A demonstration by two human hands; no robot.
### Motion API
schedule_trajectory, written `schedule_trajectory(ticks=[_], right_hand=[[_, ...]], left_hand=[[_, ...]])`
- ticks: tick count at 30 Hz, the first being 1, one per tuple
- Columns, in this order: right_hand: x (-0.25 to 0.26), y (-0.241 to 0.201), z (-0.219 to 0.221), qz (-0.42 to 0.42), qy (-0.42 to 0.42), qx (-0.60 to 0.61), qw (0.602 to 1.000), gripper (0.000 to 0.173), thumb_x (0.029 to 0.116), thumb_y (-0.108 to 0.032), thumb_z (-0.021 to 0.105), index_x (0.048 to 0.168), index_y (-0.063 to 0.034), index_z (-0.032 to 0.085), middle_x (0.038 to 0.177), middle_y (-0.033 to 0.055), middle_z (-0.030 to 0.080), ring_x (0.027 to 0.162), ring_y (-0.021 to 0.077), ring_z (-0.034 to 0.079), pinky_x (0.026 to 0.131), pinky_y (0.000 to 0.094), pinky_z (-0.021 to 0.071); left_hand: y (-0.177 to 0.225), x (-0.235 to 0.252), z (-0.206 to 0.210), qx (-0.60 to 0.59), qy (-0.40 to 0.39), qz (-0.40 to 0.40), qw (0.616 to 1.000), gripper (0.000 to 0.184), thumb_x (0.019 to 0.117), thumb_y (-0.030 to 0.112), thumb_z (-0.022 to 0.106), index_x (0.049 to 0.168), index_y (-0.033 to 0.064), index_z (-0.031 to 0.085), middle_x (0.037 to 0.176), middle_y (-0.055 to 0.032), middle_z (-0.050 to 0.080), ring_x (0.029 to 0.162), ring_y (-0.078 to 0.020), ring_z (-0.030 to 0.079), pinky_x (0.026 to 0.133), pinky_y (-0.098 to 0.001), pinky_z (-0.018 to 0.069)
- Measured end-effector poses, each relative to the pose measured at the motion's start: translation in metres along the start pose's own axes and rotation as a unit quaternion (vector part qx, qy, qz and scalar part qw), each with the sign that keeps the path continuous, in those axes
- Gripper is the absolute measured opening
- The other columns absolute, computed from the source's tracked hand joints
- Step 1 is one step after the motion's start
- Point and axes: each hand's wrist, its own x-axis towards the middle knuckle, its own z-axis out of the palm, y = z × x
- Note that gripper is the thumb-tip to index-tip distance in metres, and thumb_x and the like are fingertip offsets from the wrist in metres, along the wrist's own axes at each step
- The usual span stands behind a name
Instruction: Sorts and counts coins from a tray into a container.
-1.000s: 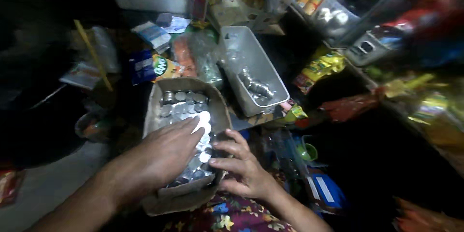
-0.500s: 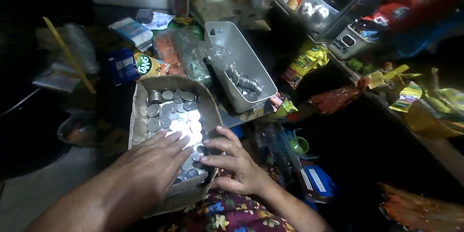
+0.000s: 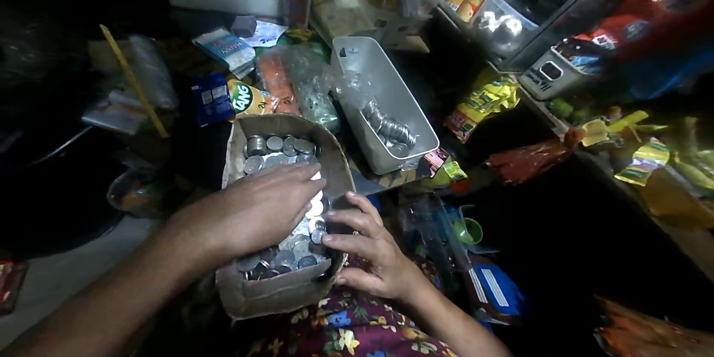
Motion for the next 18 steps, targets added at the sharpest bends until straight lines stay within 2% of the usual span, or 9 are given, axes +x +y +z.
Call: schedule_trajectory(ticks=[4, 6, 8, 12, 16, 18], right_hand=[[0.0, -0.001, 0.0, 0.004, 0.001, 0.0, 1.0, 0.04, 0.1047, -0.047, 0.051, 0.124, -0.0155, 0.064, 0.138, 0.0063, 0.059, 0.148, 0.022, 0.037, 0.127, 0.043, 0.0212], [-0.001, -0.001, 0.0, 0.0, 0.0, 0.001, 1.0, 0.04, 0.1048, -0.047, 0.051, 0.125, -0.0151, 0.064, 0.138, 0.0065, 0.059, 0.148, 0.0214, 0.037, 0.127, 0.0425, 0.021], [0.0, 0.0, 0.0, -0.002, 0.0, 0.0, 1.0, 0.04, 0.1049, -0.047, 0.051, 0.125, -0.0154, 0.064, 0.139, 0.0058, 0.059, 0.148, 0.0216, 0.036, 0.127, 0.042, 0.0211], [0.0, -0.001, 0.0, 0.001, -0.003, 0.0, 1.0, 0.039, 0.105, -0.046, 0.051, 0.125, -0.0156, 0.064, 0.14, 0.0049, 0.058, 0.149, 0.021, 0.034, 0.127, 0.04, 0.0205], [0.003, -0.003, -0.005, 0.003, -0.002, 0.007, 1.0, 0.042, 0.1051, -0.045, 0.051, 0.123, -0.0113, 0.068, 0.136, 0.0134, 0.061, 0.142, 0.0248, 0.046, 0.124, 0.0389, 0.0259], [0.003, -0.004, -0.005, 0.003, 0.0, 0.006, 1.0, 0.042, 0.1047, -0.045, 0.052, 0.122, -0.0109, 0.069, 0.135, 0.0151, 0.062, 0.141, 0.0272, 0.047, 0.123, 0.0388, 0.0284]], left_hand=[[0.003, 0.009, 0.001, 0.008, -0.062, -0.016, 0.998, 0.04, 0.1055, 0.018, 0.051, 0.142, 0.0031, 0.059, 0.154, -0.019, 0.048, 0.146, -0.0356, 0.041, 0.12, -0.0508, 0.0324], [0.004, 0.003, 0.002, -0.014, -0.071, -0.001, 0.997, 0.04, 0.1058, 0.019, 0.051, 0.142, 0.0055, 0.06, 0.152, -0.0187, 0.05, 0.145, -0.0352, 0.043, 0.12, -0.052, 0.0305], [0.005, -0.005, 0.007, -0.026, -0.063, 0.02, 0.997, 0.038, 0.1059, 0.019, 0.049, 0.139, 0.0053, 0.062, 0.148, -0.0174, 0.054, 0.142, -0.0337, 0.047, 0.119, -0.0516, 0.033], [0.011, -0.016, 0.009, -0.03, -0.096, 0.031, 0.994, 0.044, 0.1079, 0.02, 0.042, 0.145, 0.0007, 0.054, 0.154, -0.0203, 0.047, 0.146, -0.0367, 0.042, 0.121, -0.052, 0.03], [0.027, -0.025, -0.008, -0.037, -0.146, 0.024, 0.988, 0.044, 0.1103, 0.017, 0.035, 0.145, -0.0055, 0.05, 0.153, -0.0266, 0.045, 0.144, -0.0419, 0.043, 0.118, -0.0551, 0.0318], [0.026, -0.034, -0.003, -0.037, -0.108, 0.038, 0.993, 0.042, 0.1093, 0.016, 0.036, 0.14, -0.0056, 0.055, 0.148, -0.0265, 0.051, 0.139, -0.0426, 0.048, 0.115, -0.056, 0.0356]])
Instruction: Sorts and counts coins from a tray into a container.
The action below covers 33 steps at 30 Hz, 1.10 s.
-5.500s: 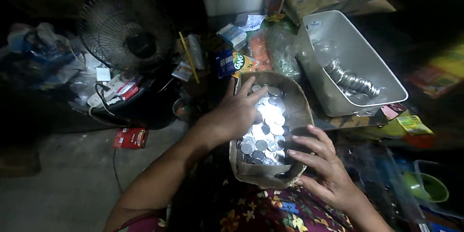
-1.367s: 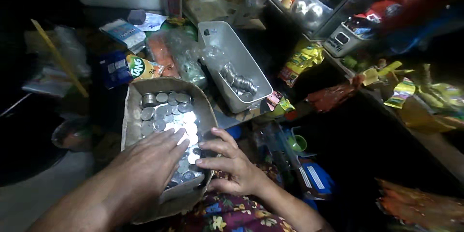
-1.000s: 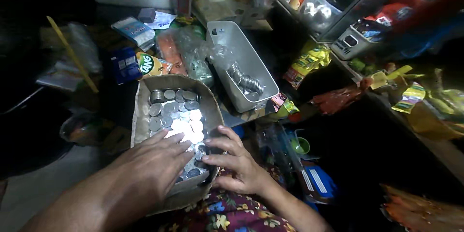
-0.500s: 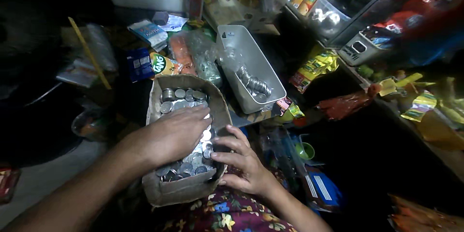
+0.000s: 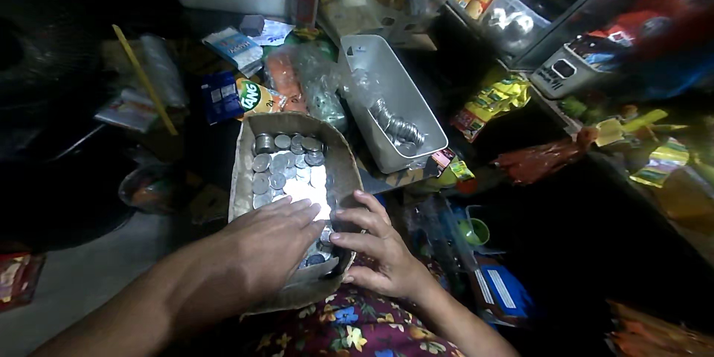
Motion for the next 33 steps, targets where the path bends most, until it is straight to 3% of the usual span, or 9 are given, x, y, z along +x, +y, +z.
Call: schedule_trajectory(ticks=[2, 5, 9, 12, 17, 21, 24, 30, 33], right_hand=[[-0.001, 0.001, 0.001, 0.003, 0.002, -0.001, 1.0, 0.042, 0.1041, -0.046, 0.053, 0.122, -0.0114, 0.069, 0.136, 0.0141, 0.062, 0.142, 0.0273, 0.046, 0.123, 0.0395, 0.0288], [-0.004, 0.004, 0.005, -0.001, -0.001, -0.015, 1.0, 0.04, 0.1051, -0.048, 0.05, 0.123, -0.015, 0.065, 0.139, 0.0062, 0.059, 0.148, 0.0218, 0.037, 0.127, 0.042, 0.0213], [-0.005, 0.005, 0.005, 0.004, -0.005, -0.006, 1.0, 0.04, 0.1049, -0.048, 0.051, 0.124, -0.0163, 0.065, 0.141, 0.0037, 0.057, 0.15, 0.0215, 0.033, 0.127, 0.042, 0.0213], [-0.005, 0.004, 0.005, 0.004, -0.005, -0.007, 1.0, 0.039, 0.1046, -0.048, 0.051, 0.124, -0.0163, 0.064, 0.142, 0.0032, 0.056, 0.15, 0.021, 0.033, 0.127, 0.042, 0.0214], [-0.007, 0.004, 0.005, 0.006, -0.006, -0.011, 1.0, 0.038, 0.1045, -0.048, 0.052, 0.125, -0.0174, 0.063, 0.142, 0.0022, 0.056, 0.151, 0.0209, 0.031, 0.127, 0.042, 0.0206], [-0.007, 0.004, 0.005, 0.006, -0.007, -0.015, 1.0, 0.037, 0.1042, -0.048, 0.053, 0.125, -0.0184, 0.063, 0.143, 0.0011, 0.055, 0.151, 0.0199, 0.031, 0.127, 0.0425, 0.0201], [-0.007, 0.004, 0.005, 0.01, -0.008, -0.013, 1.0, 0.038, 0.104, -0.048, 0.053, 0.126, -0.0189, 0.063, 0.143, 0.0009, 0.055, 0.151, 0.0203, 0.031, 0.127, 0.0425, 0.0209], [-0.007, 0.005, 0.005, 0.009, -0.004, -0.016, 1.0, 0.039, 0.1035, -0.049, 0.054, 0.13, -0.0221, 0.062, 0.144, -0.0023, 0.054, 0.152, 0.0206, 0.029, 0.127, 0.0431, 0.0209], [-0.007, 0.005, 0.005, 0.008, -0.008, -0.022, 1.0, 0.039, 0.1038, -0.05, 0.052, 0.13, -0.0227, 0.061, 0.145, -0.0033, 0.054, 0.153, 0.0192, 0.028, 0.128, 0.0425, 0.0194]], left_hand=[[-0.013, -0.005, 0.018, 0.05, 0.094, 0.056, 0.993, 0.04, 0.104, 0.02, 0.04, 0.124, 0.0001, 0.068, 0.128, -0.02, 0.068, 0.123, -0.0376, 0.064, 0.106, -0.0544, 0.0477], [-0.026, -0.011, 0.019, 0.041, 0.137, 0.082, 0.986, 0.038, 0.1019, 0.023, 0.042, 0.114, 0.0065, 0.073, 0.111, -0.0121, 0.073, 0.11, -0.0312, 0.07, 0.101, -0.0556, 0.0506], [-0.029, -0.008, -0.001, 0.038, 0.163, -0.011, 0.986, 0.033, 0.1012, 0.016, 0.05, 0.121, 0.0026, 0.072, 0.128, -0.017, 0.068, 0.126, -0.0353, 0.062, 0.11, -0.0576, 0.0429], [-0.042, 0.008, -0.011, 0.076, 0.177, -0.06, 0.979, 0.032, 0.0959, 0.008, 0.062, 0.125, -0.0016, 0.069, 0.132, -0.0221, 0.064, 0.126, -0.04, 0.06, 0.11, -0.0574, 0.0431], [-0.04, 0.029, -0.026, 0.138, 0.053, -0.155, 0.977, 0.033, 0.0944, 0.007, 0.067, 0.126, -0.0024, 0.067, 0.134, -0.021, 0.062, 0.128, -0.0387, 0.057, 0.113, -0.0517, 0.0385], [-0.039, 0.025, -0.015, 0.133, 0.062, -0.14, 0.979, 0.033, 0.0933, 0.009, 0.068, 0.124, -0.0015, 0.069, 0.136, -0.0201, 0.063, 0.131, -0.0382, 0.056, 0.115, -0.0543, 0.0368], [-0.038, 0.019, -0.012, 0.106, 0.066, -0.129, 0.984, 0.038, 0.0959, 0.008, 0.066, 0.132, -0.0016, 0.065, 0.142, -0.0207, 0.058, 0.135, -0.0374, 0.054, 0.117, -0.053, 0.0346], [-0.051, 0.018, -0.011, 0.069, 0.127, -0.069, 0.987, 0.032, 0.0907, 0.002, 0.07, 0.122, 0.0108, 0.071, 0.115, -0.0106, 0.07, 0.11, -0.0299, 0.067, 0.102, -0.0492, 0.0492], [-0.048, 0.015, -0.011, 0.068, 0.114, -0.081, 0.988, 0.029, 0.0919, 0.003, 0.069, 0.117, 0.0152, 0.076, 0.126, -0.0168, 0.067, 0.119, -0.036, 0.063, 0.108, -0.0548, 0.0447]])
